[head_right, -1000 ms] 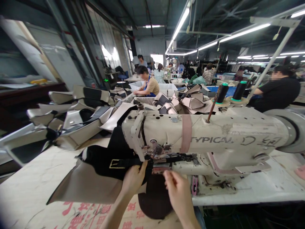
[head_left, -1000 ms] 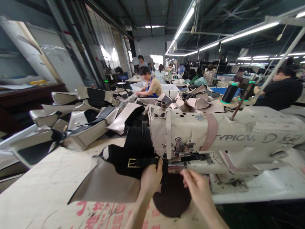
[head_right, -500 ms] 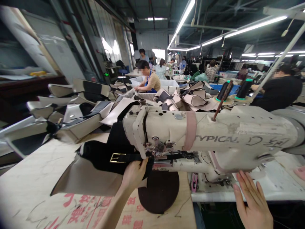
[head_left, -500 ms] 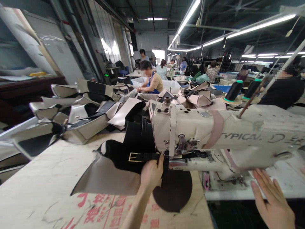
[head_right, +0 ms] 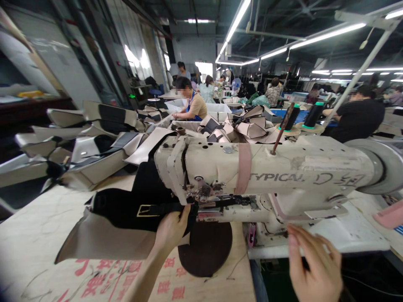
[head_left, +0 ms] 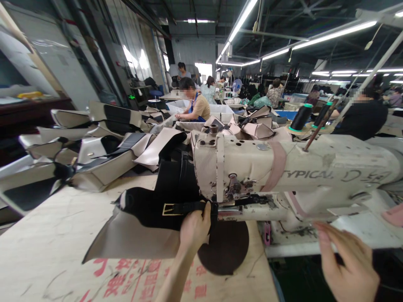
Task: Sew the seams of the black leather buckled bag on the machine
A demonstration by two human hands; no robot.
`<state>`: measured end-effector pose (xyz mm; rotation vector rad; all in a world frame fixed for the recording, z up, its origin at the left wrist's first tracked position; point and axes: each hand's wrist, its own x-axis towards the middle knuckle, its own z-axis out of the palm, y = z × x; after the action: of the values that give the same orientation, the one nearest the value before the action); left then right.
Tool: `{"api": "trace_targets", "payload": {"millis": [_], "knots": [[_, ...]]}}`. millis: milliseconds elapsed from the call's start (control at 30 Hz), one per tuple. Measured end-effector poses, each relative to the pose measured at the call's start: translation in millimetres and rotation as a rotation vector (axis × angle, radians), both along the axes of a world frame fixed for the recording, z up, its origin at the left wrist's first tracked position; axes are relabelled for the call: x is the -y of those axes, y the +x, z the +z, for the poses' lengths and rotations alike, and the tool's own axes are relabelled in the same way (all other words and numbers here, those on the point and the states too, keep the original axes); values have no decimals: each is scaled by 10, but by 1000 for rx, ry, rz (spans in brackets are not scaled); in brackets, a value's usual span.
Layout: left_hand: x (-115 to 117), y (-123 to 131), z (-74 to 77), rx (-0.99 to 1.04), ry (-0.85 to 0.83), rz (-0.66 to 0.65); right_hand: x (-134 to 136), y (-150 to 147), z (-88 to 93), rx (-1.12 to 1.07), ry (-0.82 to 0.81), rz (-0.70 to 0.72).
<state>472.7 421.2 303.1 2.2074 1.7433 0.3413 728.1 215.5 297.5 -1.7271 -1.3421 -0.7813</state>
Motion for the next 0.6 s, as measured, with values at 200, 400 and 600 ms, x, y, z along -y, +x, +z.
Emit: {"api": "trace_targets", "payload": {"millis": [200, 400, 600], "knots": [[-8, -12, 18, -87, -6, -62, -805, -1293, -149, -665, -392, 468], [-9, -39, 33, -200, 12, -177, -1390, -1679, -54, -856, -467, 422], [-6, -19, 39, -251, 22, -198, -1519, -1757, -123, -1114, -378, 420]]}}
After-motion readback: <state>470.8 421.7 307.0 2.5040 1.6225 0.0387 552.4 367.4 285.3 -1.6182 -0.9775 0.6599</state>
